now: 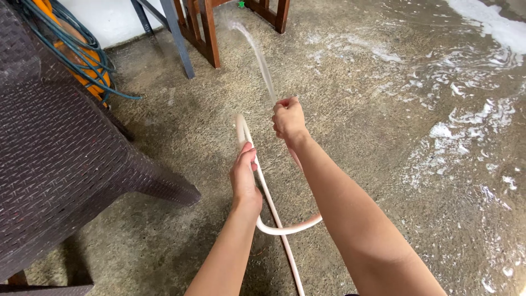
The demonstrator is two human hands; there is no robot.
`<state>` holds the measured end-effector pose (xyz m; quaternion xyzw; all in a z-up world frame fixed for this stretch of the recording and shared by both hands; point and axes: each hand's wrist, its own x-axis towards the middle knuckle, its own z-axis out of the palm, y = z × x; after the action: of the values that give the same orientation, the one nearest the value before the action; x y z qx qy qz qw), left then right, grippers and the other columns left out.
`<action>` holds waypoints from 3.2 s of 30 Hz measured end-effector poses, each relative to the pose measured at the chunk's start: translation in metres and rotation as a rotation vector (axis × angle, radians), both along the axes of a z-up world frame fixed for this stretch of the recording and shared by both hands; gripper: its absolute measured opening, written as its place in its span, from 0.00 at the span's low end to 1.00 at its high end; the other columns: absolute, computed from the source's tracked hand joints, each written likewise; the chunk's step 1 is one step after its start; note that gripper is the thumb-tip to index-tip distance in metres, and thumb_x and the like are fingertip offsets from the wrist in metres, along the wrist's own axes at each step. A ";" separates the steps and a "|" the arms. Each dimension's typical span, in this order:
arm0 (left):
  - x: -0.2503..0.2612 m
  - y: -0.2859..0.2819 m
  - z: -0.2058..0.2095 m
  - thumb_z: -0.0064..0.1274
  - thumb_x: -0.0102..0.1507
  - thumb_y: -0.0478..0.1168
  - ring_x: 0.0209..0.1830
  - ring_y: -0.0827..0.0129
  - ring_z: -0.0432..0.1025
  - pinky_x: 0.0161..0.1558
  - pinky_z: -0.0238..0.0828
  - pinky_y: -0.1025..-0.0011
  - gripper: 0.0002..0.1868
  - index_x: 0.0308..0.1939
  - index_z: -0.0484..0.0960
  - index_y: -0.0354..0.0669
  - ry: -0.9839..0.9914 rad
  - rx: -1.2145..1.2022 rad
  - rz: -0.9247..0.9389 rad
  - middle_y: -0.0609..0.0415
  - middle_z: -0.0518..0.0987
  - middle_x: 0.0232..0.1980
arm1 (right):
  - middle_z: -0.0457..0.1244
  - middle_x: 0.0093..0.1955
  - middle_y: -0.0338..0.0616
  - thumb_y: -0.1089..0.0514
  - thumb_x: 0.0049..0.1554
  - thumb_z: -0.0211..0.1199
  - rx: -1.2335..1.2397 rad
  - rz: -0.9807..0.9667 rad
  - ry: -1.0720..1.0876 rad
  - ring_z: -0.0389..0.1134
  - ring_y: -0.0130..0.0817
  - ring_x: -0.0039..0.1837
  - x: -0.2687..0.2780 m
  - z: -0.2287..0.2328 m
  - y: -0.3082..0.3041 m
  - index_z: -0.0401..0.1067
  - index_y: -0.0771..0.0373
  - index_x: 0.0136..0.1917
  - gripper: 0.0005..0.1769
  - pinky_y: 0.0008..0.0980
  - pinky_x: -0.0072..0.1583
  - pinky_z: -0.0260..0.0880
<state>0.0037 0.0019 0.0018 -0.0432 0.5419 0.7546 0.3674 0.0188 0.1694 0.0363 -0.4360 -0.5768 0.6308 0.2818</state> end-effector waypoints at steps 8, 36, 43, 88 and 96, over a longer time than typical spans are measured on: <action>0.008 0.002 0.000 0.55 0.57 0.44 0.47 0.72 0.63 0.58 0.58 0.71 0.29 0.64 0.82 0.49 0.032 -0.074 -0.063 0.65 0.79 0.54 | 0.56 0.30 0.40 0.61 0.60 0.53 -0.093 -0.094 0.087 0.53 0.26 0.26 0.022 -0.019 0.020 0.59 0.60 0.56 0.11 0.30 0.26 0.49; 0.020 -0.034 0.218 0.57 0.58 0.48 0.41 0.75 0.66 0.49 0.60 0.73 0.18 0.49 0.83 0.46 -0.012 -0.207 -0.197 0.61 0.74 0.38 | 0.56 0.31 0.44 0.65 0.59 0.49 -0.461 -0.284 0.168 0.49 0.25 0.25 0.140 0.108 -0.025 0.60 0.62 0.46 0.02 0.29 0.26 0.46; 0.041 -0.090 0.343 0.59 0.57 0.47 0.37 0.77 0.67 0.43 0.62 0.74 0.19 0.49 0.82 0.45 -0.053 -0.200 -0.206 0.61 0.74 0.37 | 0.56 0.31 0.43 0.64 0.60 0.49 -0.562 -0.350 0.173 0.51 0.25 0.26 0.205 0.258 -0.084 0.60 0.64 0.47 0.01 0.29 0.26 0.47; -0.018 -0.406 0.472 0.61 0.55 0.37 0.21 0.76 0.61 0.23 0.56 0.75 0.29 0.62 0.82 0.41 0.233 -0.432 -0.458 0.57 0.74 0.31 | 0.54 0.28 0.40 0.62 0.63 0.48 -0.717 -0.380 0.148 0.47 0.23 0.24 0.177 0.353 -0.463 0.59 0.64 0.42 0.07 0.27 0.24 0.46; -0.002 -0.426 0.488 0.61 0.54 0.37 0.21 0.78 0.61 0.23 0.56 0.76 0.28 0.61 0.83 0.42 0.188 -0.435 -0.374 0.57 0.77 0.36 | 0.57 0.30 0.42 0.65 0.61 0.48 -0.584 -0.402 0.160 0.50 0.24 0.25 0.171 0.374 -0.460 0.62 0.66 0.45 0.03 0.28 0.24 0.49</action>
<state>0.0017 -0.4238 0.4895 0.0497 0.7211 0.5407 0.4303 0.1897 -0.2906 0.4104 -0.5523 -0.2511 0.7329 0.3079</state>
